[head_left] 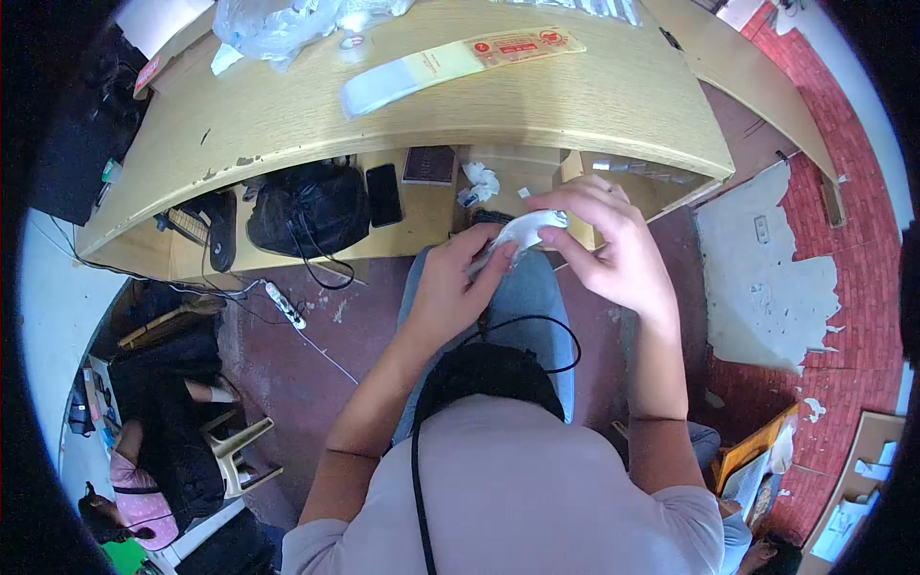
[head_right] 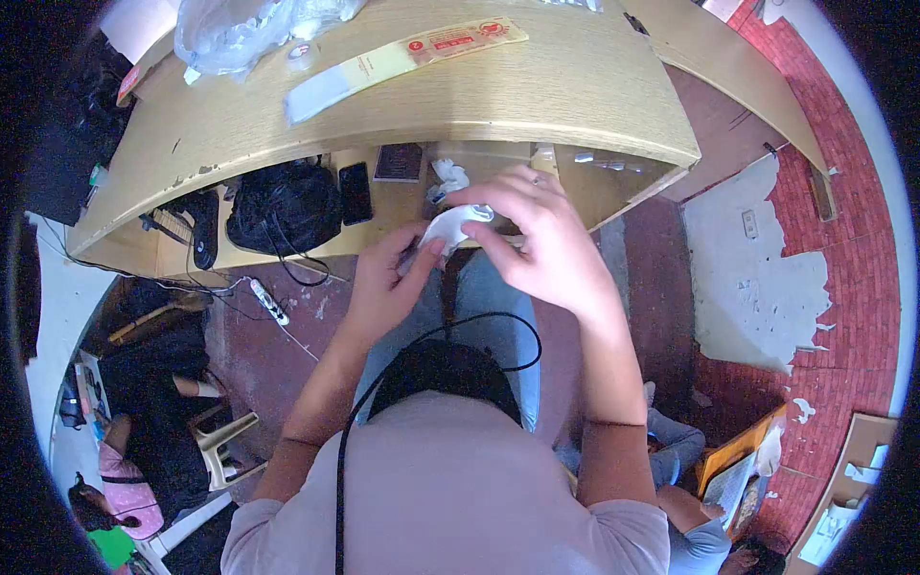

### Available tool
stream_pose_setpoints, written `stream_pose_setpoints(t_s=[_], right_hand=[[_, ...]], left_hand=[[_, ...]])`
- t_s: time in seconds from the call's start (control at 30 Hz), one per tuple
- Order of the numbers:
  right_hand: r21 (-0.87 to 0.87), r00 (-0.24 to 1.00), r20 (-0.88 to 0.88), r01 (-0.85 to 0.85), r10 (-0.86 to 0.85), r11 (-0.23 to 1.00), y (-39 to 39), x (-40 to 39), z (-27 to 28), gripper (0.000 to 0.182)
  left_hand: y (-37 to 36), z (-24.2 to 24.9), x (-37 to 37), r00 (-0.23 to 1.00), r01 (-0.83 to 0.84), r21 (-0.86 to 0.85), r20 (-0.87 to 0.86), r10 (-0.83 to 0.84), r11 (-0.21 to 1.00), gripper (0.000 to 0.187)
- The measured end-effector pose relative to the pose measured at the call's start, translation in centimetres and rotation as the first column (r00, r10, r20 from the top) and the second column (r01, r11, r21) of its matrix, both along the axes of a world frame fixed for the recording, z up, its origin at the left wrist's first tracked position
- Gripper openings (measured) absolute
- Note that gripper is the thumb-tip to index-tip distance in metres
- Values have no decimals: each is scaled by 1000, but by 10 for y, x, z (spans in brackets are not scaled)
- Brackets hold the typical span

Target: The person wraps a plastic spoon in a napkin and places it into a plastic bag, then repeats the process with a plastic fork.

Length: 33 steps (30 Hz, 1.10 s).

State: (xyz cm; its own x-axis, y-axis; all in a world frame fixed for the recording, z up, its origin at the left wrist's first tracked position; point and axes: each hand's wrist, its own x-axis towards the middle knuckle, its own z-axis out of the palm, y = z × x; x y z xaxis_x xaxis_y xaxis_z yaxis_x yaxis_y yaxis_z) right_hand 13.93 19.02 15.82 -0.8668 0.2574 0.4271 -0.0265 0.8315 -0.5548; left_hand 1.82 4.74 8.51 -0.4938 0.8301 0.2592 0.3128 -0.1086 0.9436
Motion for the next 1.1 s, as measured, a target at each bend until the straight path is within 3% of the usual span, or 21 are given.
stream_pose_setpoints(t_s=[0.17, 0.27, 0.4, 0.53, 0.63, 0.7, 0.73, 0.8, 0.93, 1.0, 1.1], right_hand=[[34, 998, -38, 60, -59, 998, -1, -2, -6, 19], [-89, 991, -81, 98, -106, 991, -5, -4, -15, 18], [-50, 986, -111, 117, -122, 992, -12, -8, -16, 18], [-155, 982, -1, 188, -190, 970, -15, -10, -19, 19], [-183, 984, -30, 168, -176, 969, -13, -12, -23, 18], [-167, 984, -60, 153, -165, 974, -10, -12, -23, 17], [-207, 982, -48, 168, -181, 964, -9, -12, -23, 18], [-250, 981, -35, 178, -193, 952, -5, -12, -20, 19], [-269, 980, 76, 196, -182, 943, 3, -11, -10, 21], [-254, 977, 91, 211, -194, 944, 6, -13, -9, 21], [-277, 973, 99, 228, -208, 934, 9, -14, -20, 21]], left_hand=[[0, -3, -4, 999, 13, -37, -44, -15, 999, 18], [2, -3, -2, 997, -9, -14, -74, 7, 1000, 19], [6, -7, -4, 995, -30, 17, -97, 32, 999, 21], [12, -13, -1, 993, -82, 40, -82, 85, 996, 20], [13, -16, -1, 999, -13, 28, 30, 12, 1000, 23], [14, -18, 0, 926, 83, 162, 351, -136, 983, 29], [13, -15, 0, 925, 86, 159, 354, -138, 984, 29], [9, -6, -6, 733, 133, 195, 640, -229, 972, 32], [11, -17, -23, 701, 305, 116, 644, -305, 945, 33], [14, -13, -25, 685, 478, -120, 672, -284, 870, 37], [21, -27, -16, 673, 449, -17, 664, -325, 894, 39]])
